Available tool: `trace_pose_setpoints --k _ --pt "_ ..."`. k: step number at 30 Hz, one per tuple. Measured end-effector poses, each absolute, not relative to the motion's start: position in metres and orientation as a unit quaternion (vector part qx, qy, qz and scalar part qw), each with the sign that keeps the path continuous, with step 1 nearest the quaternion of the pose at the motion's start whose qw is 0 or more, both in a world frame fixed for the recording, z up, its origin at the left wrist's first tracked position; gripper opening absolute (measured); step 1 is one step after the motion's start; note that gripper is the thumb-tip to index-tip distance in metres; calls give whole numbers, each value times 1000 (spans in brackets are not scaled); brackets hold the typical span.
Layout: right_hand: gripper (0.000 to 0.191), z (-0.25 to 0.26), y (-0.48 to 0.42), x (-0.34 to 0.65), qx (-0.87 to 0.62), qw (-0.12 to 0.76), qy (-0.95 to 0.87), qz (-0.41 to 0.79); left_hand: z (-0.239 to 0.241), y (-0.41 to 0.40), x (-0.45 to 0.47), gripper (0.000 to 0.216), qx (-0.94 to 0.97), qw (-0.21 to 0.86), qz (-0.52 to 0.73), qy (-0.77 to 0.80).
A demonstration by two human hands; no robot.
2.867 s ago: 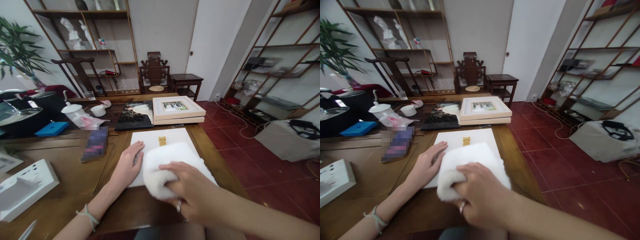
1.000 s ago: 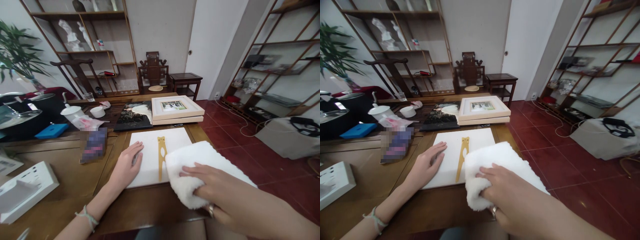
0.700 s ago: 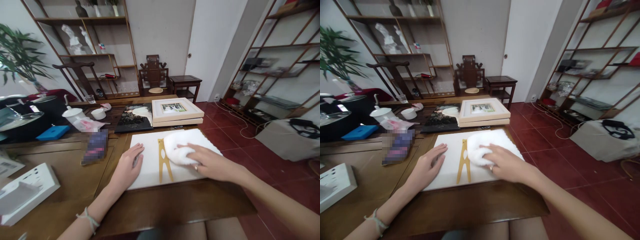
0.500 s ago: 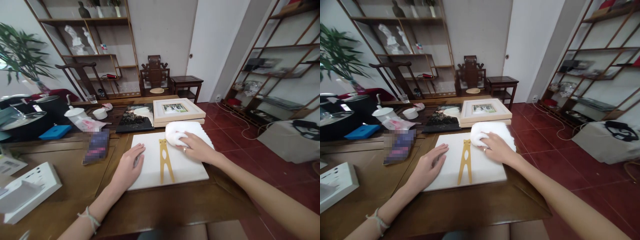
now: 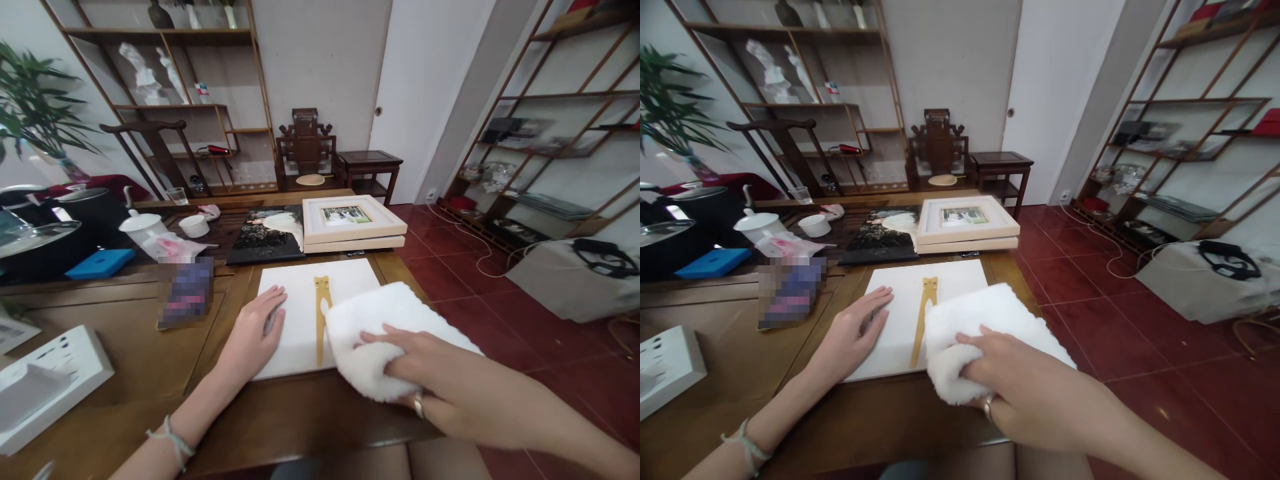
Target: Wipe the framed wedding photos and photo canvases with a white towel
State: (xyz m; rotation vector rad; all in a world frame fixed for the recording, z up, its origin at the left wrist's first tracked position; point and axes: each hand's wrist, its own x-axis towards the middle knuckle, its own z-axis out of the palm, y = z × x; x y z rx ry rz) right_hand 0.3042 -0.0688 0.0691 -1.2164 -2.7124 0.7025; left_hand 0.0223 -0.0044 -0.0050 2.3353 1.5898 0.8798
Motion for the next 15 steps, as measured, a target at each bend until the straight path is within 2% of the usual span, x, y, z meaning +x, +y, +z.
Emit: trace_pose_setpoints --k 3,6,8,15 --pt "33 75 -71 306 -411 33 -871 267 -5 -4 23 35 786 91 297 534" --pt "23 70 -55 302 -431 58 -857 275 -5 -4 22 36 786 91 297 534" --pt "23 63 -42 296 -447 76 -851 266 -5 -4 22 37 785 93 296 535" --pt "28 34 6 262 -436 187 -869 137 -4 -2 23 36 784 94 301 535"
